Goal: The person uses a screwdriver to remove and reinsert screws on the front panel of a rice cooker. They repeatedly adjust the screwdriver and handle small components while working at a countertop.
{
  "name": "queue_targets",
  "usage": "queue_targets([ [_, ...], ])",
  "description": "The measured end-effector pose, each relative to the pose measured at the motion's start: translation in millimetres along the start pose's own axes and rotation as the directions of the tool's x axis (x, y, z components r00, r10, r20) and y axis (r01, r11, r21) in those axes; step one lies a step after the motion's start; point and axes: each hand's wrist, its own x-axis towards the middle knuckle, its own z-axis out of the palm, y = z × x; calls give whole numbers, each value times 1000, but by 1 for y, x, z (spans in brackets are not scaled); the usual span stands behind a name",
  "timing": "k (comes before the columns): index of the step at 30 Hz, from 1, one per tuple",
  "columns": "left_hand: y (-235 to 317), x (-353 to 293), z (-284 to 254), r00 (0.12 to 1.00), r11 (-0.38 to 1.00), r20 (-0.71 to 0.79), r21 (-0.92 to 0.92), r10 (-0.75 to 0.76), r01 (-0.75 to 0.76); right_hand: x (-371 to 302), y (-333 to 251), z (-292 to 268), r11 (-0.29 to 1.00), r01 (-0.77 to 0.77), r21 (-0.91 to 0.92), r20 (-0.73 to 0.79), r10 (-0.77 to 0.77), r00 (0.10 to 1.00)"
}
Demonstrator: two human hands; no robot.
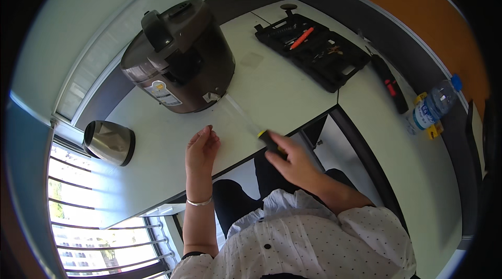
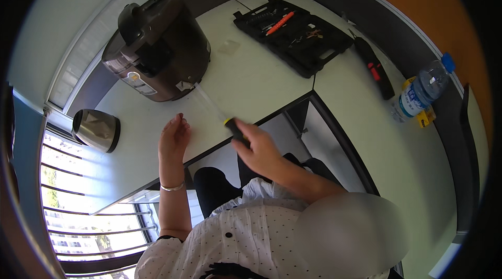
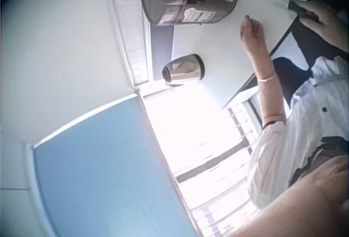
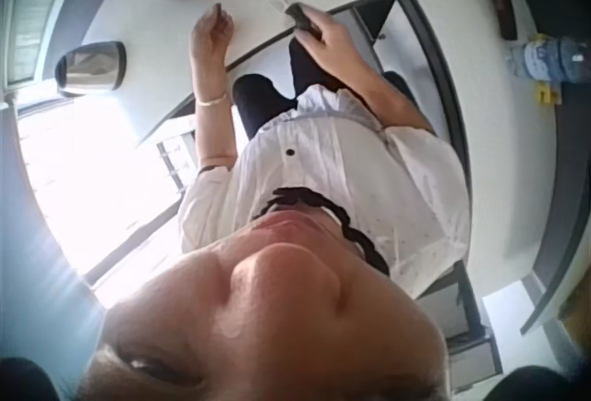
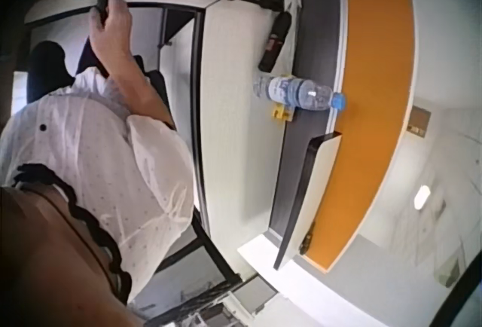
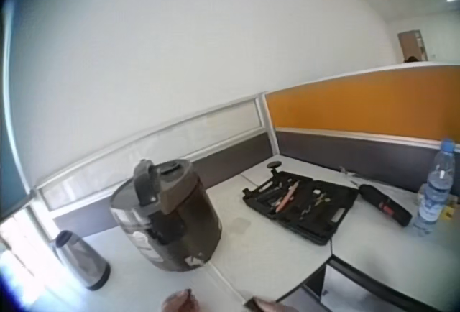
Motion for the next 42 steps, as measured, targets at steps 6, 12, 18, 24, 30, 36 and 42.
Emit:
queue_targets([
  [6,4,-25,23,993,974,-119,223,-5,31,26,25,-36,964,-108,-245,-271,39,962],
  [12,5,-31,32,999,948,-37,316,-14,25,62,24,-45,919,-177,-351,-291,73,954],
  [18,1,-27,42,1000,863,-12,506,9,-1,91,38,-41,891,-201,-407,-266,94,959],
  [24,1,-15,60,996,911,-13,405,-83,81,107,44,-41,887,-247,-390,-249,157,956],
  [30,-4,7,76,986,954,101,283,-133,99,117,51,-46,920,-257,-297,-266,179,947],
  [36,-9,26,104,982,863,143,503,-125,37,117,53,-45,953,-218,-209,-288,153,945],
  [42,-6,56,150,969,717,224,692,-102,-85,118,58,-47,936,-221,-275,-262,148,954],
])
